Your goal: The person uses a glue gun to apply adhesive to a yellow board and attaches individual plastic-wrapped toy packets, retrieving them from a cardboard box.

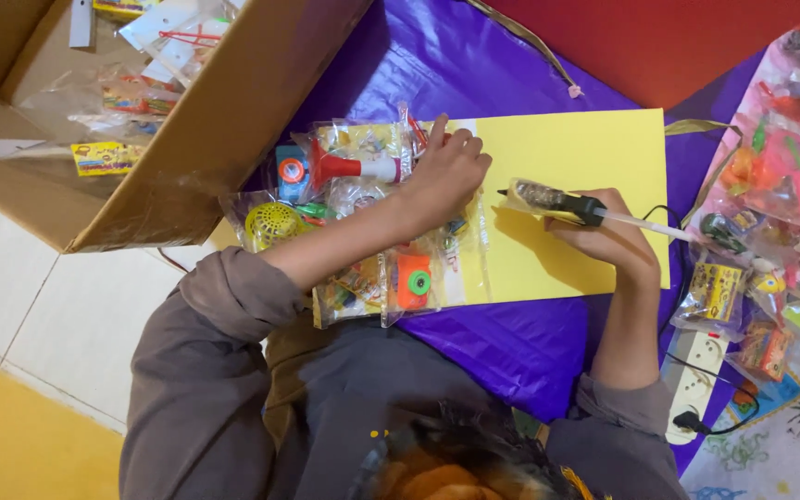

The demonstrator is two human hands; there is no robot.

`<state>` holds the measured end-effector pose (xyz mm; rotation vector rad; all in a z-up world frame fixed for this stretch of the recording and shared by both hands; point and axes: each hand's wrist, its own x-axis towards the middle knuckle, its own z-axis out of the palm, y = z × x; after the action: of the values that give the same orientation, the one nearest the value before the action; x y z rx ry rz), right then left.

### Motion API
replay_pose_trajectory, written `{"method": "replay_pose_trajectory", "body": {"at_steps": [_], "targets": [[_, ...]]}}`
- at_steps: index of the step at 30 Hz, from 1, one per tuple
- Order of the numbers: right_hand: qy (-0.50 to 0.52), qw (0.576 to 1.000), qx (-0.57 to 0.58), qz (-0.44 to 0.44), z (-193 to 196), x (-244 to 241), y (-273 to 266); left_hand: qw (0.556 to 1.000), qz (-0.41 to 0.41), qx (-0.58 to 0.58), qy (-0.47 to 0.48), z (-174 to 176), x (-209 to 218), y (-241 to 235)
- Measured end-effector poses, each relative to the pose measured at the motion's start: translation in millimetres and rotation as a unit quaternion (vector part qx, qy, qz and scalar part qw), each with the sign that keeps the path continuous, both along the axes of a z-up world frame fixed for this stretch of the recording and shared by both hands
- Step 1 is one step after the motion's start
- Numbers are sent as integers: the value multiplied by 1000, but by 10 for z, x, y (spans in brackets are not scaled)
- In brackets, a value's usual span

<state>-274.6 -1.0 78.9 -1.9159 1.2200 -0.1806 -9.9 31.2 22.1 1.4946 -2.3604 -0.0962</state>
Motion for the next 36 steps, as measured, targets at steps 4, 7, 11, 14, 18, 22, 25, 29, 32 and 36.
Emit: {"method": "replay_pose_trajectory", "body": {"at_steps": [4,7,11,14,18,22,25,29,32,36], "targets": [[1,1000,-2,-8,-150,-224,-23,999,10,-44,2,-169,-81,76],[-15,1000,-10,-12,-156,-187,-6,998,29,-52,33,-291,-88,70],[-49,999,8,-16,86,19,134,994,45,-82,54,-215,-54,175],[-67,997,20,-26,226,118,160,990,53,-112,61,-257,-29,237],[-70,997,8,-33,28,137,101,981,68,-171,59,-84,34,392],[-84,996,7,-35,50,359,255,974,80,-208,45,29,89,529],[-111,994,13,-12,172,523,403,975,99,-195,43,61,98,607],[-115,993,12,-21,100,569,471,977,96,-185,31,9,158,660],[-111,993,14,-29,145,583,514,981,97,-164,29,21,194,709],[-133,991,5,-24,250,600,561,976,96,-196,22,-124,140,632]]}}
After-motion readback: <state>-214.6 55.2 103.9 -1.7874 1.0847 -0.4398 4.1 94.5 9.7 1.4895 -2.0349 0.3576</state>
